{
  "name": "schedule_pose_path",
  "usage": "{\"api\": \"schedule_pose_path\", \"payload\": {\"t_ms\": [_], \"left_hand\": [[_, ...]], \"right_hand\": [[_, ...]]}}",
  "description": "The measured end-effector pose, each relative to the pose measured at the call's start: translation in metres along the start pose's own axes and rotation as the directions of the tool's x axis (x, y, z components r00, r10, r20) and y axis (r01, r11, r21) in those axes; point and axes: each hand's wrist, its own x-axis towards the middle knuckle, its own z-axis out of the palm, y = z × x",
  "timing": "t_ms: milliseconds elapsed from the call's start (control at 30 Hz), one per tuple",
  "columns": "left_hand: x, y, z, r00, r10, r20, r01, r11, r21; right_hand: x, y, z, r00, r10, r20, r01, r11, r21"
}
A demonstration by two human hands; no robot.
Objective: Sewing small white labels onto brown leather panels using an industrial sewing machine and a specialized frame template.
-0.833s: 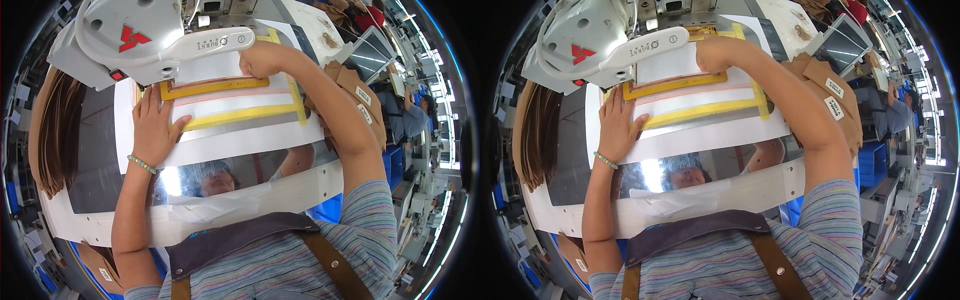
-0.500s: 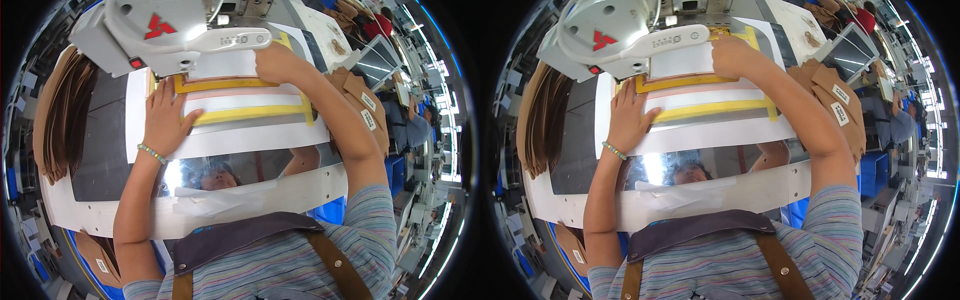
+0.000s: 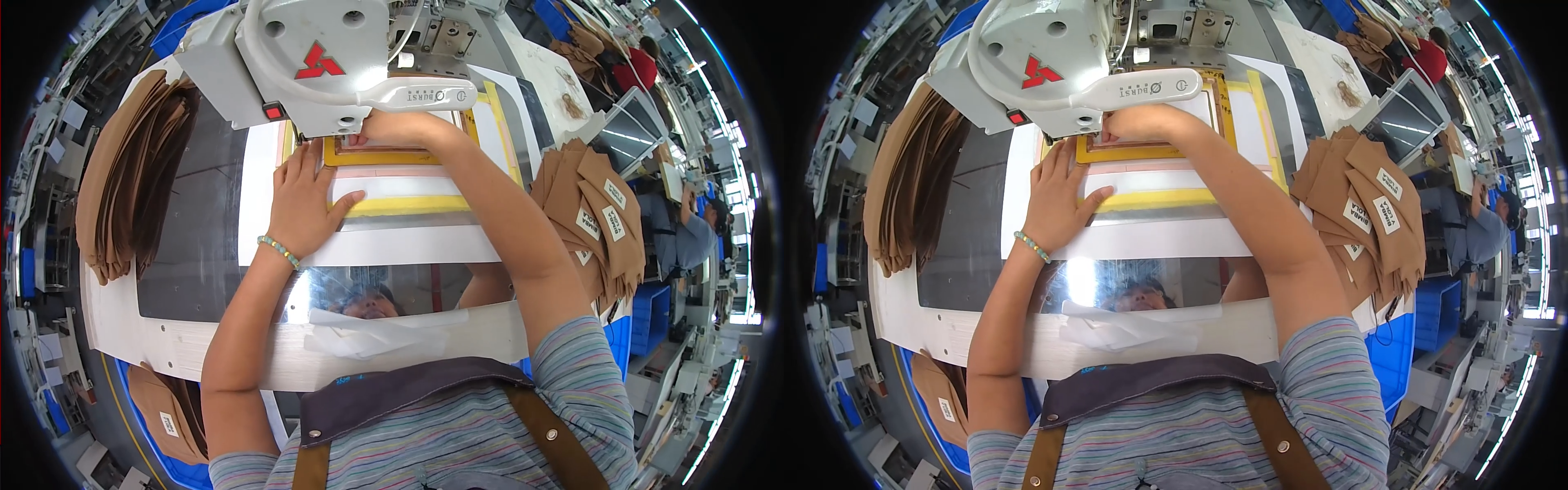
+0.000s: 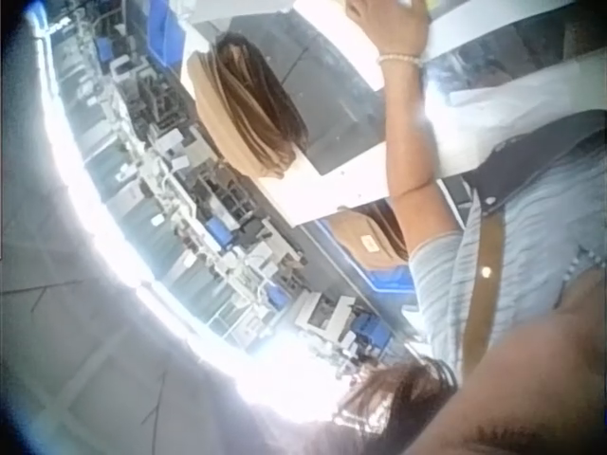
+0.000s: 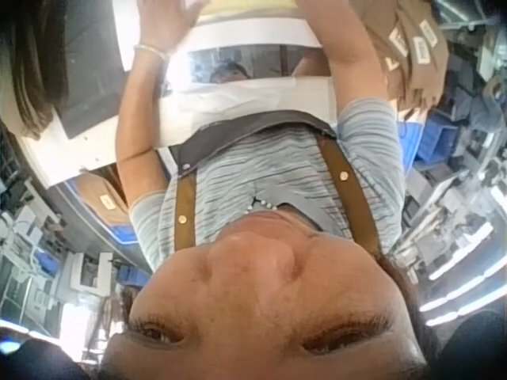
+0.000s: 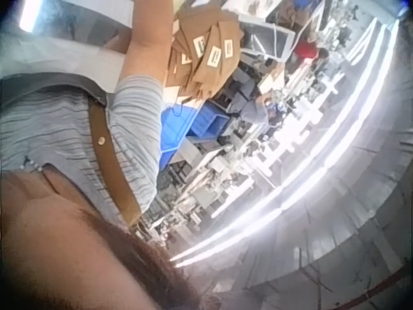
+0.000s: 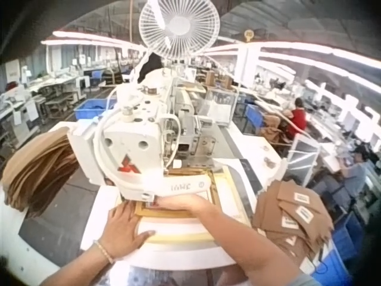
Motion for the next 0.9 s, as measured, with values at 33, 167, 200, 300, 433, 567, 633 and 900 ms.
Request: {"api": "schedule_pose_path", "payload": {"t_ms": [33,167,200,300,433,567,633,900], "left_hand": [[0.0,-0.001,0.0,1.0,0.0,-0.001,0.0,1.0,-0.001],[0.002,-0.002,-0.007,0.997,-0.012,0.079,0.01,1.0,0.019],[0.004,0.0,-0.011,0.992,-0.014,0.122,0.01,0.999,0.033],[0.003,-0.004,-0.015,0.989,-0.031,0.142,0.026,0.999,0.032],[0.005,-0.002,-0.012,0.991,-0.016,0.136,0.013,1.0,0.028],[0.004,-0.001,-0.01,0.991,-0.014,0.135,0.011,1.0,0.023],[0.002,-0.004,-0.008,0.997,0.004,0.073,-0.005,1.0,0.02],[0.002,-0.004,-0.005,0.997,0.01,0.076,-0.012,1.0,0.022]], "right_hand": [[-0.001,-0.005,0.002,0.995,-0.031,-0.094,0.015,0.986,-0.164],[-0.025,0.0,-0.031,0.986,-0.006,-0.165,-0.049,0.945,-0.324],[-0.027,0.021,-0.038,0.98,-0.047,-0.193,-0.024,0.938,-0.347],[-0.044,0.024,-0.062,0.987,0.147,0.062,-0.115,0.925,-0.362],[-0.051,0.065,-0.075,0.985,0.135,0.107,-0.102,0.959,-0.263],[-0.058,0.069,-0.085,0.996,0.086,0.021,-0.07,0.911,-0.405],[-0.057,0.064,-0.087,0.988,0.155,-0.016,-0.149,0.912,-0.381],[-0.062,0.081,-0.081,0.996,0.083,0.021,-0.066,0.906,-0.417]]}}
